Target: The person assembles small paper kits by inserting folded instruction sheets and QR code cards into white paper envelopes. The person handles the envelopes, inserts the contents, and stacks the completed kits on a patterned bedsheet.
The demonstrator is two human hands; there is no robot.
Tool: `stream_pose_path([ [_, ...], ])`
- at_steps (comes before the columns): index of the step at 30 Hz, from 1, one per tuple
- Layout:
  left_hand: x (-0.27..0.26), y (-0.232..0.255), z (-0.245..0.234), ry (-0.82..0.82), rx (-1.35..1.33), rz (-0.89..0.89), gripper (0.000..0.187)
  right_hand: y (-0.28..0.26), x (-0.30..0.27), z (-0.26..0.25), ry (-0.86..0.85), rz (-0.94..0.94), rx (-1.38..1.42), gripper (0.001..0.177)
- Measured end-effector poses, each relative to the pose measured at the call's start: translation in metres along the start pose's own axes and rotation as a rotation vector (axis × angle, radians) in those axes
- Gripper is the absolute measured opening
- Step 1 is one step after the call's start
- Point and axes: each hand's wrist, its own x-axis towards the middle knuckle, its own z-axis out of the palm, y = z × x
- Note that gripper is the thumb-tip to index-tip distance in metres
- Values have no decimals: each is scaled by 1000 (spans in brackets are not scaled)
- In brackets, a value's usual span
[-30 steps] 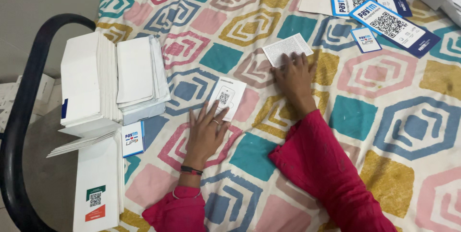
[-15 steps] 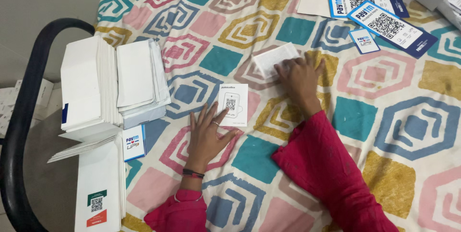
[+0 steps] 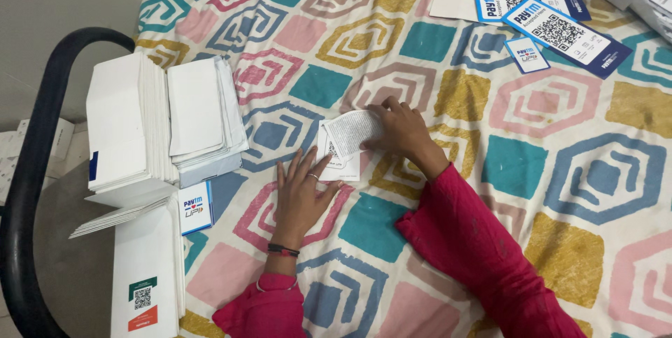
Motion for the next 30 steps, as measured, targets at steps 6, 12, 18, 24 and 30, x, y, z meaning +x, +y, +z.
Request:
stream_pose_path([
  [6,1,4,-6,-12,-29,-18,55,8,3,-1,76,-13,51,73],
  [12,0,7,-5,13,-17,-38,54,7,10,-11,2,9,497,56],
  [18,-2,25,7,102,75,-146,74,-14,3,-8,-217,183,317,50],
  [24,-2,27,11,141,19,-164,79,-16,-1,-6,-324,93,151,46],
  [30,-2,21,11,118,12,-142,73,-18,-1,13,143,-81,280,36],
])
